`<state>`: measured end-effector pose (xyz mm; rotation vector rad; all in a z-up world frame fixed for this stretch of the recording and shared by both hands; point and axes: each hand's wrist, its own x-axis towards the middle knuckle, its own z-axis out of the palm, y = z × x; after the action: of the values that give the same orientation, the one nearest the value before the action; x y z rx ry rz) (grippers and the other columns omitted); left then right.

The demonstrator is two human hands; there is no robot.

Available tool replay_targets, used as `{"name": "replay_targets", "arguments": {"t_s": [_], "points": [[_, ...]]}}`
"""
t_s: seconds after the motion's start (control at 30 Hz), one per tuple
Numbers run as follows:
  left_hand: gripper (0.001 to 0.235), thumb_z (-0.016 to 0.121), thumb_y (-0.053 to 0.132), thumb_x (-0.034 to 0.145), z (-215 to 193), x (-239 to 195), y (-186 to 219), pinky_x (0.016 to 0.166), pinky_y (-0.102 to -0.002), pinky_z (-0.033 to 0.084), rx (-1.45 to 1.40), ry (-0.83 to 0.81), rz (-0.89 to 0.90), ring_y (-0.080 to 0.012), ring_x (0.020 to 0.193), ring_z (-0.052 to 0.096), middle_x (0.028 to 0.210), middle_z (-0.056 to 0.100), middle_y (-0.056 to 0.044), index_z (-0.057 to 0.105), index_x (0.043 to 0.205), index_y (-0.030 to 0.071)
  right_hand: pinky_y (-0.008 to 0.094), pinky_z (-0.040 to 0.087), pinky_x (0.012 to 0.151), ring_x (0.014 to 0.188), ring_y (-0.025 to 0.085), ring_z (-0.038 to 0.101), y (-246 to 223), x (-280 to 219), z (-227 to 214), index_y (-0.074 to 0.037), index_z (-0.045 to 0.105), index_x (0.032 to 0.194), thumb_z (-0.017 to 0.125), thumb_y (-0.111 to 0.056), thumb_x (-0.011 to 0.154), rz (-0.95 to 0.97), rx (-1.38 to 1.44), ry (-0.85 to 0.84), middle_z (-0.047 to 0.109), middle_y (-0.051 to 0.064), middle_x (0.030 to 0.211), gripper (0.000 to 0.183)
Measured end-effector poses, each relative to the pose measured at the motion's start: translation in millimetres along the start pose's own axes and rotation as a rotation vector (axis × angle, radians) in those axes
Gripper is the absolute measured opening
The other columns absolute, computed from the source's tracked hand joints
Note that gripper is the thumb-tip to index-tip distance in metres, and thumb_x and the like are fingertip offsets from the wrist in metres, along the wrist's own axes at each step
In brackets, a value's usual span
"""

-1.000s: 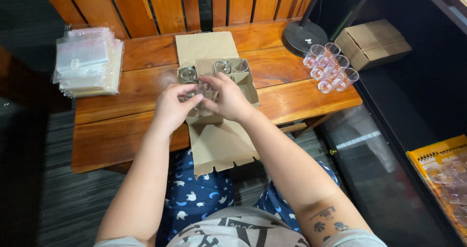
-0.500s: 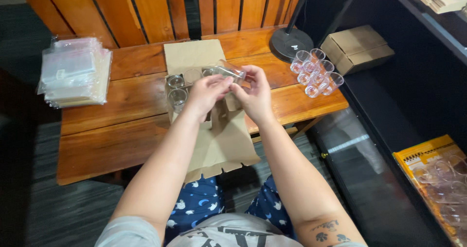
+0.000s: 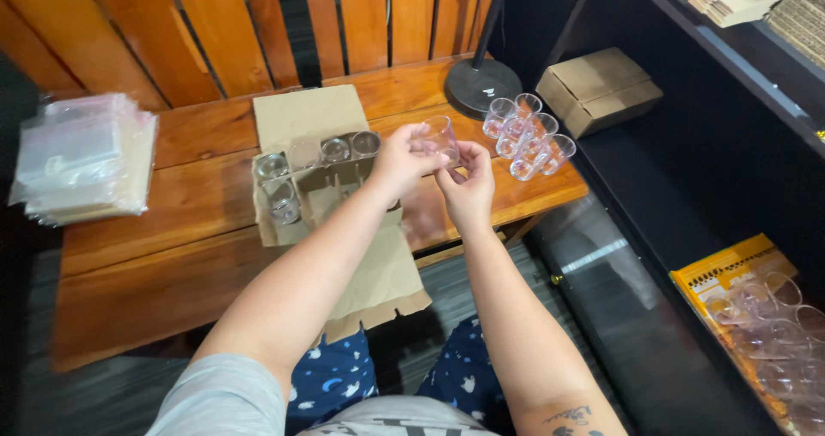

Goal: The person opens a cardboard box containing small clear glasses and removes them one by one, placing them on a wooden bench. After removing all glasses, the person folds the empty box.

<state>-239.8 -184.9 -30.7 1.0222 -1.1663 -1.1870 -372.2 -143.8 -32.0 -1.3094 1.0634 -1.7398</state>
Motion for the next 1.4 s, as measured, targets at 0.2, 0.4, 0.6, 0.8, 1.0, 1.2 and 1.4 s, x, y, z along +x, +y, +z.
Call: {"name": "replay_targets", "arguments": {"t_s": [0.2, 0.4, 0.6, 0.8, 1.0, 1.2, 1.4], "points": [[0.08, 0.093, 0.007, 0.065, 36, 45, -41, 0.082, -0.029, 0.064, 0.141, 0.059, -0.06, -0.0127, 0.089, 0.073, 0.1, 0.073, -0.009, 0.06, 0.138, 0.008, 0.03, 0.064, 0.084, 0.106, 0.016, 0.066, 44, 25, -20, -0.008, 0.062, 0.123, 0.085, -0.002, 0.077, 0.004, -0.146, 0.117, 0.07, 0.009, 0.117, 0.052], [0.076, 0.098, 0.027, 0.053, 52, 96, -80, 0.08, -0.024, 0.061, 0.509, 0.122, -0.083, -0.0062, 0.085, 0.075, 0.089, 0.075, 0.007, 0.068, 0.123, 0.026, 0.038, 0.061, 0.089, 0.104, 0.022, 0.068, 72, 46, -31, -0.018, 0.071, 0.121, 0.089, -0.015, 0.075, -0.105, -0.558, 0.191, 0.065, 0.004, 0.11, 0.05], [0.081, 0.098, 0.029, 0.059, 65, 122, -92, 0.1, -0.034, 0.057, 0.653, 0.14, -0.206, -0.0182, 0.116, 0.071, 0.108, 0.078, 0.002, 0.063, 0.131, 0.031, 0.031, 0.067, 0.078, 0.102, 0.029, 0.073, 97, 66, -27, -0.01, 0.067, 0.13, 0.083, -0.002, 0.08, 0.071, -0.426, 0.175, 0.062, 0.012, 0.118, 0.053], [0.082, 0.099, 0.032, 0.062, 75, 138, -93, 0.107, -0.037, 0.053, 0.747, 0.128, -0.216, -0.0233, 0.127, 0.066, 0.121, 0.074, 0.0, 0.062, 0.136, 0.034, 0.033, 0.068, 0.079, 0.105, 0.032, 0.073, 112, 82, -28, -0.008, 0.065, 0.132, 0.086, -0.002, 0.077, 0.062, -0.46, 0.16, 0.064, 0.013, 0.12, 0.059], [0.073, 0.093, 0.024, 0.071, 82, 140, -84, 0.11, -0.04, 0.052, 0.722, 0.101, -0.232, -0.0273, 0.13, 0.064, 0.124, 0.073, -0.006, 0.061, 0.137, 0.031, 0.039, 0.064, 0.095, 0.121, 0.037, 0.067, 116, 85, -28, -0.004, 0.055, 0.146, 0.079, 0.007, 0.082, 0.184, -0.19, 0.124, 0.062, 0.023, 0.133, 0.07], [0.07, 0.09, 0.026, 0.075, 92, 144, -81, 0.111, -0.041, 0.052, 0.744, 0.102, -0.22, -0.0264, 0.131, 0.064, 0.127, 0.072, -0.006, 0.061, 0.138, 0.033, 0.041, 0.057, 0.105, 0.132, 0.034, 0.061, 130, 85, -34, 0.002, 0.039, 0.156, 0.066, 0.018, 0.084, 0.158, -0.089, 0.048, 0.058, 0.026, 0.146, 0.079], [0.062, 0.081, 0.023, 0.08, 96, 139, -66, 0.112, -0.043, 0.051, 0.742, 0.099, -0.206, -0.0296, 0.132, 0.063, 0.127, 0.072, -0.009, 0.061, 0.137, 0.031, 0.038, 0.059, 0.103, 0.127, 0.028, 0.064, 145, 88, -37, -0.002, 0.037, 0.158, 0.071, 0.013, 0.085, 0.154, -0.037, 0.034, 0.061, 0.022, 0.142, 0.081]]}}
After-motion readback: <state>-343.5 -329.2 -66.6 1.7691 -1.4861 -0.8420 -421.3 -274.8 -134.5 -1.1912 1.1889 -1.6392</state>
